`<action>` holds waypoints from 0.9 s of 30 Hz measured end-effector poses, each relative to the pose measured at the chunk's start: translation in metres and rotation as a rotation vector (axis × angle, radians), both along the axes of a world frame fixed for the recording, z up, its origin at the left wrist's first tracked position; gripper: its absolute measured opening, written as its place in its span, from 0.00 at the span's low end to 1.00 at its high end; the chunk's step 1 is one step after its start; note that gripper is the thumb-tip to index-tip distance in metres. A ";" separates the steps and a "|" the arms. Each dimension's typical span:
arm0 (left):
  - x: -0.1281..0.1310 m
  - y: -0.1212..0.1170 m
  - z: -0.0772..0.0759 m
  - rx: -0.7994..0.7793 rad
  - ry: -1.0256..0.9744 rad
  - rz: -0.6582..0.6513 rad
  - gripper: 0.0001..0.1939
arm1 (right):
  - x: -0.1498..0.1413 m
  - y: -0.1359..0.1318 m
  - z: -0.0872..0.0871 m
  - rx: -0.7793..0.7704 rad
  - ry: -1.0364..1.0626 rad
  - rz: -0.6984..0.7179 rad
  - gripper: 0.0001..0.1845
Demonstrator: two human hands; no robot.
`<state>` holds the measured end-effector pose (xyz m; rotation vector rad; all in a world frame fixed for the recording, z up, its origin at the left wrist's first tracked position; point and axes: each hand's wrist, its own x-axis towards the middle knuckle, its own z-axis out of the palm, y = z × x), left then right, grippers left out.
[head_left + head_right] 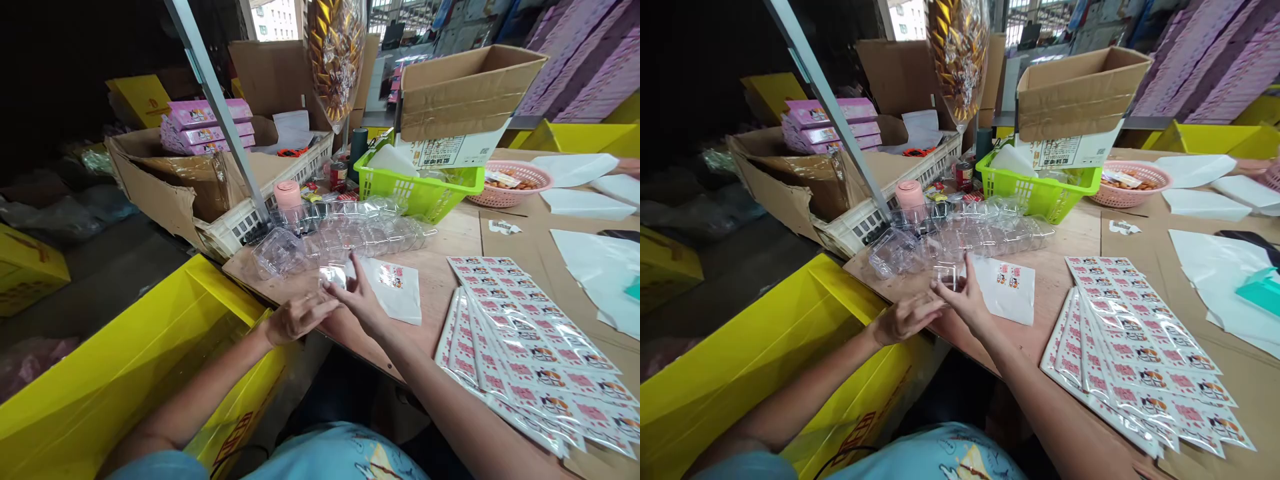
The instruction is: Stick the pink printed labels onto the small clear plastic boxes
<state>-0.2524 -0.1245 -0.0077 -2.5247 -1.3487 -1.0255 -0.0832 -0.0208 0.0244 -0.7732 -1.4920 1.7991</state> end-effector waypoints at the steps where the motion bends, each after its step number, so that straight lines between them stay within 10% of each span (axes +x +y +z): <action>1: -0.007 -0.004 0.004 0.089 -0.037 0.115 0.34 | 0.007 0.002 0.000 0.041 -0.011 -0.053 0.61; 6: -0.068 0.004 0.010 0.184 -0.118 0.826 0.52 | 0.053 0.014 -0.004 0.395 -0.193 -0.237 0.68; 11: -0.103 0.054 -0.005 -0.072 -0.146 0.673 0.41 | 0.075 0.017 -0.006 0.432 -0.277 -0.259 0.69; 16: -0.111 0.058 0.001 0.039 -0.245 0.701 0.34 | 0.093 0.010 -0.007 0.417 -0.279 -0.285 0.69; 21: -0.043 0.031 0.019 0.205 -0.476 0.775 0.20 | 0.111 -0.001 -0.005 0.391 -0.269 -0.253 0.69; 27: 0.096 0.027 0.038 -0.773 -1.035 0.029 0.16 | 0.117 -0.010 -0.001 0.369 -0.237 -0.134 0.70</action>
